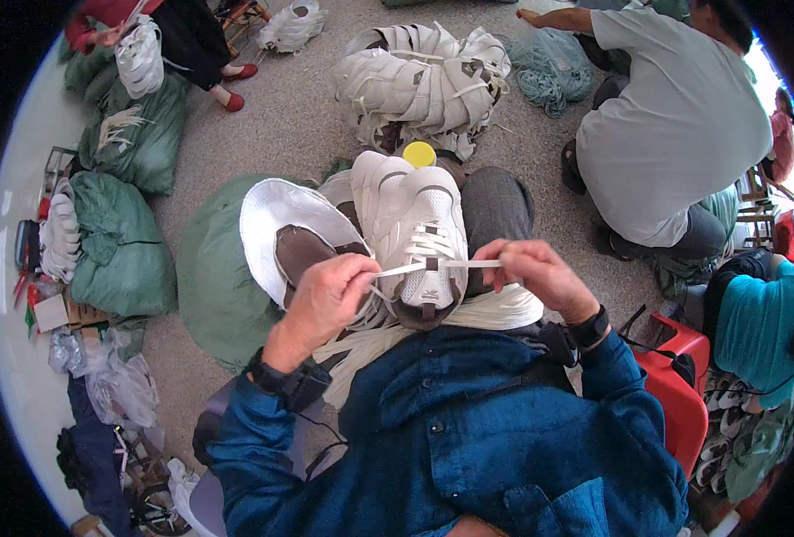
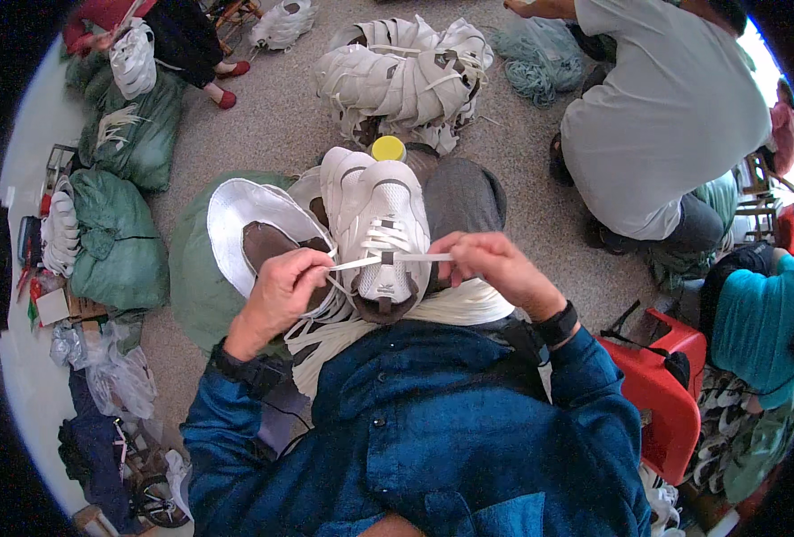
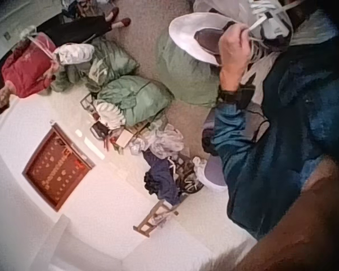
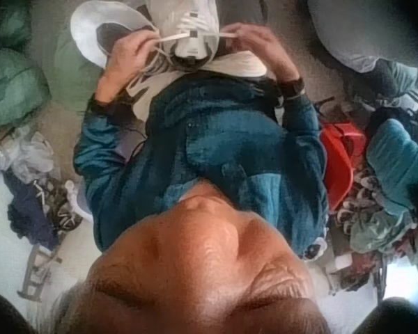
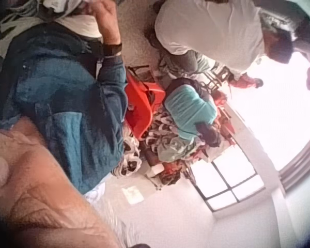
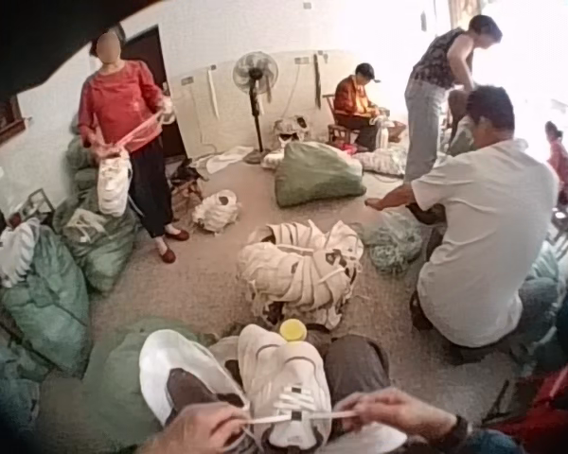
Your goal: The recorder is lacing a white sneaker in a workshop environment.
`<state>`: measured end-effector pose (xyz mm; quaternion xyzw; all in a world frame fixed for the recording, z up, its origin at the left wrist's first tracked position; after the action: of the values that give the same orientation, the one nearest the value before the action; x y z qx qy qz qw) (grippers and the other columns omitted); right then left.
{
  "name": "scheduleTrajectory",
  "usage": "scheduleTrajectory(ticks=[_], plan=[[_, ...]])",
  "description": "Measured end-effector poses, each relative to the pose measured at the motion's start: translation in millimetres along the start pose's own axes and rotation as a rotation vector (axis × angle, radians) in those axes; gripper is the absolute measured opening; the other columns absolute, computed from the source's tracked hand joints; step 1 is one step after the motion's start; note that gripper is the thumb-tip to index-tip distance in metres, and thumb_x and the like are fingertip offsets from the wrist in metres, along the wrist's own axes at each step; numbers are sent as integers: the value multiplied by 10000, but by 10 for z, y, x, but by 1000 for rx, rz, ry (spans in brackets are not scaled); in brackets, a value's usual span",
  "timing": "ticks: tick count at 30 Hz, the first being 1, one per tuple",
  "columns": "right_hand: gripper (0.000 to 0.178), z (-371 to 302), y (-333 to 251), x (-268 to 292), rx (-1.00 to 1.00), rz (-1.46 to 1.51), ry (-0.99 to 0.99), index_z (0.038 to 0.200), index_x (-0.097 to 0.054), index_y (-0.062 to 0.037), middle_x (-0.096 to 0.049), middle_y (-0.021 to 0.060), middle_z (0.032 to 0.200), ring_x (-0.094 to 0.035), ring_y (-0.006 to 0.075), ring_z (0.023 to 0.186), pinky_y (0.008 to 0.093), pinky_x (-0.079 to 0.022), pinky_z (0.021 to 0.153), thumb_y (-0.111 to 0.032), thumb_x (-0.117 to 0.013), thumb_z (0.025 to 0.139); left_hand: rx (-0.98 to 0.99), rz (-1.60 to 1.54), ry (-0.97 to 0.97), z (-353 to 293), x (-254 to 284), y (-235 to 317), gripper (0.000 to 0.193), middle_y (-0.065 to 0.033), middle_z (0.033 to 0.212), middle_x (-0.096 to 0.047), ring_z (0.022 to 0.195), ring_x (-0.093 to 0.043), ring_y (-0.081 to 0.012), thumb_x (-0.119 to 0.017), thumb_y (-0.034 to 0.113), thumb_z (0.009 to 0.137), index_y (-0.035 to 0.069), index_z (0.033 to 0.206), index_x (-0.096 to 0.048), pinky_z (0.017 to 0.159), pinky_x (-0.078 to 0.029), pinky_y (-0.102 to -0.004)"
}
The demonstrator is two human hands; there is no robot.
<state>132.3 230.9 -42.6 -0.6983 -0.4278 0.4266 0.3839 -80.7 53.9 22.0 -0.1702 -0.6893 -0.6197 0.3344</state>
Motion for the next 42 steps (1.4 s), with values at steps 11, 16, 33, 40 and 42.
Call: scheduleTrajectory(ticks=[11, 16, 33, 40, 42], plan=[[229, -810, -218, 1177, 623, 1072, 79, 897, -541, -101, -418, -17, 731, -454, 147, 698, 395, -431, 965, -248, -481, 1061, 136, 460, 144, -292, 1636, -410, 121, -167, 872, -562, 805, -606, -318, -546, 39, 949, 1, 990, -653, 708, -470, -397], [271, -1223, -104, 1678, 695, 1047, 324, 874, -502, -71, -408, 3, 762, -435, 149, 702, 373, -450, 896, -246, -468, 1078, 106, 815, 407, -424, 2232, -749, 155, -188, 907, -549, 875, -587, -402, -510, 51, 967, 12, 1048, -637, 747, -472, -448], [133, -141, 167, 114, 1, -61, 236, 1105, -617, -14, -703, 76, 869, -655, 105, 692, 223, -512, 602, -84, -568, 1005, 422, -703, 98, -326, -79, -151, 220, -100, 916, -688, 693, -650, -137, -487, 119, 1045, -40, 1187, -544, 644, -542, -266], [139, 157, 73, -353, 109, -279, 102, 1109, -633, 18, -684, 51, 883, -629, 73, 737, 225, -532, 666, -53, -590, 997, 303, -655, 210, -288, -534, -455, 137, -112, 918, -703, 679, -647, -123, -575, 88, 1001, -34, 1054, -608, 626, -550, -257], [128, 177, -46, -488, 79, -214, 60, 1077, -649, 23, -667, 37, 880, -619, 72, 740, 236, -526, 659, -53, -607, 984, 130, -360, 261, -181, -465, -332, 121, -81, 867, -688, 612, -607, -103, -579, 84, 993, -24, 1009, -631, 574, -525, -254]])
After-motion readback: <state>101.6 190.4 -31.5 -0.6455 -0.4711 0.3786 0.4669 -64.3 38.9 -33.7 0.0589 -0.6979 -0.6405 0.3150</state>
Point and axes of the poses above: each hand's wrist, its own z-axis towards the middle knuckle, its own x-axis out of the back of the hand, y = z × x, the point moved 6 cm from there along z, towards the middle knuckle
